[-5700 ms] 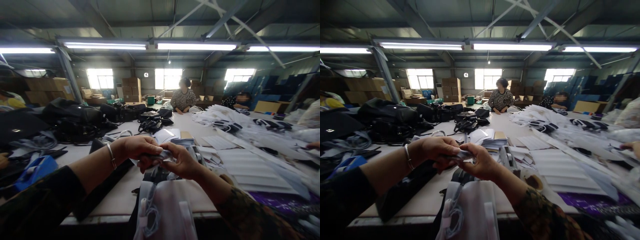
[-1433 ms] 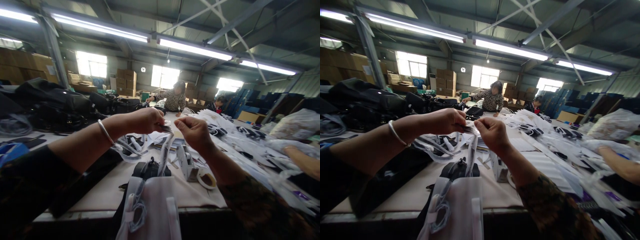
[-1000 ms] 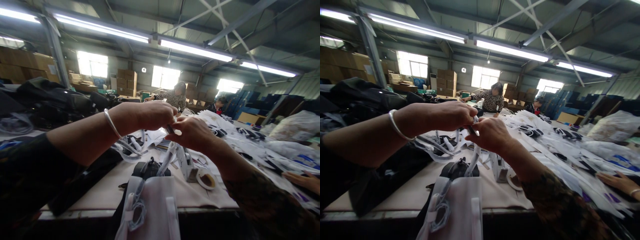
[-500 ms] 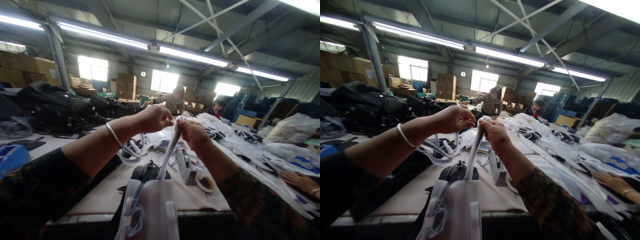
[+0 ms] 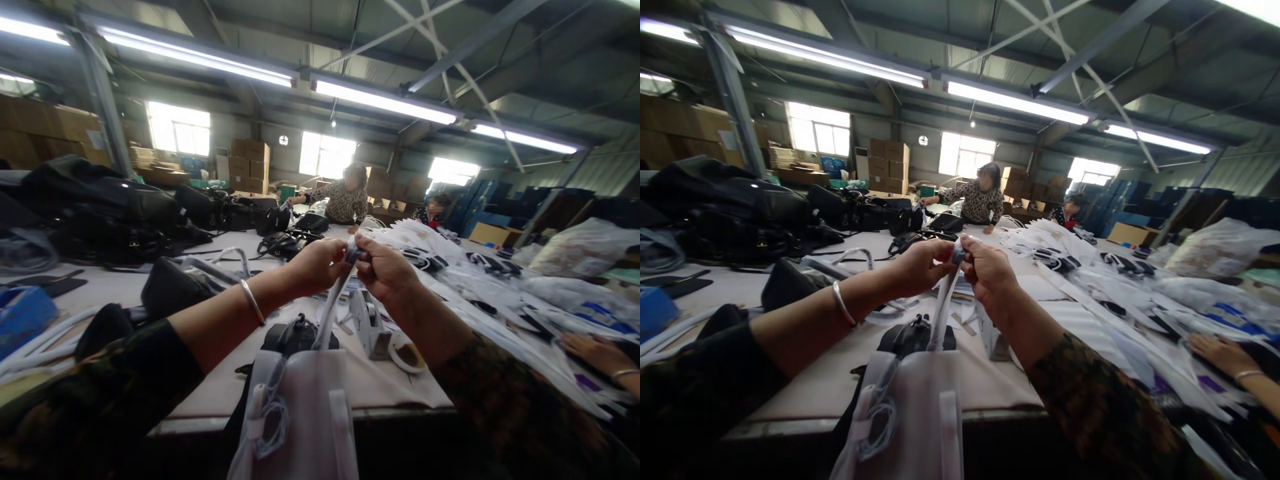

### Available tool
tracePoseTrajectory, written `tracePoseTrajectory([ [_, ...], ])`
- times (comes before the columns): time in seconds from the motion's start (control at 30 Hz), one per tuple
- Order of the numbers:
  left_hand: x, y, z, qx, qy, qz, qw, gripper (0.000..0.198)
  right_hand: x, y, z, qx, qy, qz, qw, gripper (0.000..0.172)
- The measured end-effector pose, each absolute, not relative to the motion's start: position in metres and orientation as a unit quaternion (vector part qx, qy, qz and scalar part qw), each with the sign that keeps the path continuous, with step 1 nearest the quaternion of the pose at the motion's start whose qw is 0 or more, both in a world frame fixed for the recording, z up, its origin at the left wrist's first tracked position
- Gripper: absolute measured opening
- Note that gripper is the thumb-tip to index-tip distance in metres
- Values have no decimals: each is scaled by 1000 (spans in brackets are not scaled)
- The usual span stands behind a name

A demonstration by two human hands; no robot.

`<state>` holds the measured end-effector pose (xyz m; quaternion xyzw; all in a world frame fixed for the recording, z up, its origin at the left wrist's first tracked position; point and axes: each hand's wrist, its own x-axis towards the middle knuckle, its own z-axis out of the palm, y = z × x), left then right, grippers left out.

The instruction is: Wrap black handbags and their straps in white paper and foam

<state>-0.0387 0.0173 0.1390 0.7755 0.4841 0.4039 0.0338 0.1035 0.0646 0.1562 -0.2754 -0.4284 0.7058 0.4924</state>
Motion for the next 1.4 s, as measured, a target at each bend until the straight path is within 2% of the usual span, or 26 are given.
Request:
tracePoseTrajectory([
  [0.13,-23,10,126,759,510,396,-86,70,102,61,156,-270,-431,706,493,24],
  [0.2,-16,10,121,730,537,407,-117,70,101,59,156,-267,-431,709,490,23],
  [0.3,-10,15,118,703,543,445,-114,50,100,56,157,-266,-418,720,486,19],
  [0.43,-13,22,122,705,497,504,-54,29,105,55,156,-291,-408,722,477,14],
  [0.5,-22,24,124,716,482,505,6,25,114,58,157,-296,-456,715,440,14],
  [0.57,-36,25,126,727,470,493,91,27,126,66,159,-296,-541,666,420,20],
  [0.7,-64,22,132,741,443,438,252,48,146,85,164,-302,-674,466,488,39],
  [0.77,-69,17,137,761,421,403,284,48,149,89,161,-308,-722,463,412,47],
  [0.87,-67,9,145,784,385,367,320,40,143,85,148,-279,-739,562,245,56],
  [0.93,-65,6,147,786,377,356,337,40,138,79,137,-242,-705,635,206,54],
  [1.07,-65,3,143,797,376,376,286,42,128,65,120,-196,-614,722,251,41],
  [1.2,-65,-6,135,783,431,436,104,42,119,58,107,-195,-567,721,347,38],
  [1.27,-62,-16,131,716,508,476,41,28,114,57,99,-212,-555,709,381,39],
  [1.3,-59,-21,129,682,549,481,50,25,112,56,95,-218,-558,698,392,39],
  [1.4,-52,-30,123,609,611,457,218,51,106,50,83,-222,-625,618,422,38],
])
